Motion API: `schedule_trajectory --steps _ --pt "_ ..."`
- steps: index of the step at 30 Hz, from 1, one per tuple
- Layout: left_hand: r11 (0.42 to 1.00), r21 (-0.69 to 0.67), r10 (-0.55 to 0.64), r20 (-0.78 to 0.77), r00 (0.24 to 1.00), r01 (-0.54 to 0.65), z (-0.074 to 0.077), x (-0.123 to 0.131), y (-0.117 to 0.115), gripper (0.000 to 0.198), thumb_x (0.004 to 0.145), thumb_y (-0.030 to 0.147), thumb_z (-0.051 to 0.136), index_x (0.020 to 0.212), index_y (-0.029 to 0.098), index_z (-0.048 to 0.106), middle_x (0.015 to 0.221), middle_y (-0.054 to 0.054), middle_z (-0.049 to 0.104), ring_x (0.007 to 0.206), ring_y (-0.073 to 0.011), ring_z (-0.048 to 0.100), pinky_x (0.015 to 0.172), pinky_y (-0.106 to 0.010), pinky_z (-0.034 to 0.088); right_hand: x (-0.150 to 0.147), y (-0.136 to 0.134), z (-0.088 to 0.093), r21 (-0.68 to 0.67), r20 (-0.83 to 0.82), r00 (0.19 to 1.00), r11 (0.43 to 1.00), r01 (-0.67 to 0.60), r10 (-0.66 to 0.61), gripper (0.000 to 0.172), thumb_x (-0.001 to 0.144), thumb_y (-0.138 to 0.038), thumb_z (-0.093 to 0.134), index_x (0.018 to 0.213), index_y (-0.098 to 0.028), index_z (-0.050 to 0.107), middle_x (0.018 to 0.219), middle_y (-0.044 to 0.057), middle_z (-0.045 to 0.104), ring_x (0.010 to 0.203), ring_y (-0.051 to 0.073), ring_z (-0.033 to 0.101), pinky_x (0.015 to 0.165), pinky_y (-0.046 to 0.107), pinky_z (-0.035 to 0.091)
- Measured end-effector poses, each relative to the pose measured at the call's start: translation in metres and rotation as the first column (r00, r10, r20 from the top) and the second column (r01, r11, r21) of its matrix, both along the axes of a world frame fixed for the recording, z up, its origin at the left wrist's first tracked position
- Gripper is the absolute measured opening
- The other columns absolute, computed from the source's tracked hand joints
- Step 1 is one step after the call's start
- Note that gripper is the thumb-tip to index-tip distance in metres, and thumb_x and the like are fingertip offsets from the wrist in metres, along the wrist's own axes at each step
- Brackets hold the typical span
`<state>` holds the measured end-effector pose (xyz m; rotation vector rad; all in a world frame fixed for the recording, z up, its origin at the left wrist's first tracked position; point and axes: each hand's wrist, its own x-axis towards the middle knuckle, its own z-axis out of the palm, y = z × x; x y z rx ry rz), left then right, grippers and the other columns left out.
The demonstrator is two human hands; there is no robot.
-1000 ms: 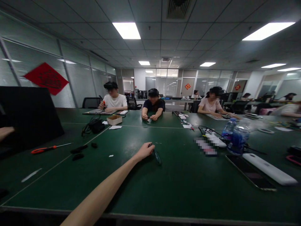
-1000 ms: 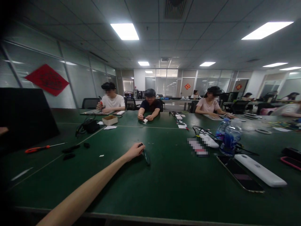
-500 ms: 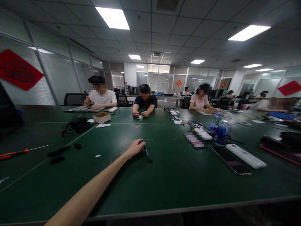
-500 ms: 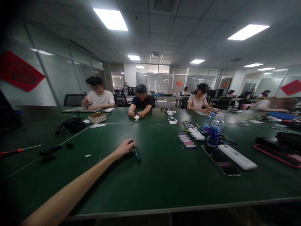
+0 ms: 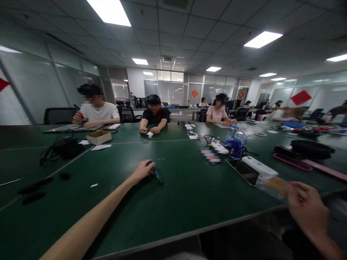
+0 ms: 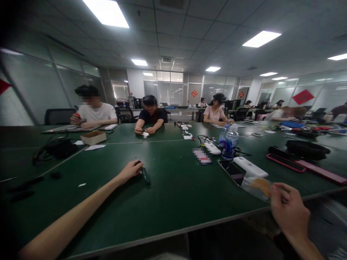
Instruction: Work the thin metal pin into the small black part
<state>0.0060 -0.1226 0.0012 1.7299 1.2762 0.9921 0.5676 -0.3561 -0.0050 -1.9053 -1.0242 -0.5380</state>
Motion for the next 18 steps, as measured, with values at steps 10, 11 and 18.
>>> schedule_trajectory --steps 10,11,18 --pt "0.999 -0.029 -0.035 0.014 0.999 0.035 0.002 0.0 -0.001 0.038 0.076 0.053 0.047 0.073 0.015 0.052 0.058 0.002 0.047 0.048 -0.0101 0.042 0.044 -0.02 0.03 0.117 0.05 -0.014 -0.06 -0.069 0.959 0.961 0.27 -0.274 0.047 0.089 -0.046 0.038 0.11 -0.007 0.053 0.085 0.018 0.058 0.076 0.027 0.057 0.063 0.033 0.034" --pt "0.999 -0.026 -0.039 0.015 0.999 0.039 0.002 0.0 -0.001 0.038 0.077 0.053 0.047 0.073 0.016 0.051 0.057 0.002 0.047 0.048 -0.01 0.042 0.044 -0.02 0.03 0.125 0.053 -0.013 -0.076 -0.076 0.953 0.954 0.289 -0.294 0.047 0.09 -0.045 0.037 0.111 -0.006 0.052 0.086 0.019 0.057 0.078 0.027 0.057 0.063 0.033 0.033" --pt "0.999 -0.028 -0.032 -0.007 0.999 0.032 0.001 -0.001 0.001 0.039 0.076 0.054 0.048 0.072 0.015 0.052 0.057 0.002 0.048 0.048 -0.01 0.043 0.044 -0.02 0.03 0.166 0.076 0.002 -0.249 -0.115 0.926 0.913 0.323 -0.359 0.053 0.089 -0.048 0.034 0.105 -0.001 0.055 0.086 0.026 0.055 0.084 0.03 0.057 0.059 0.036 0.03"
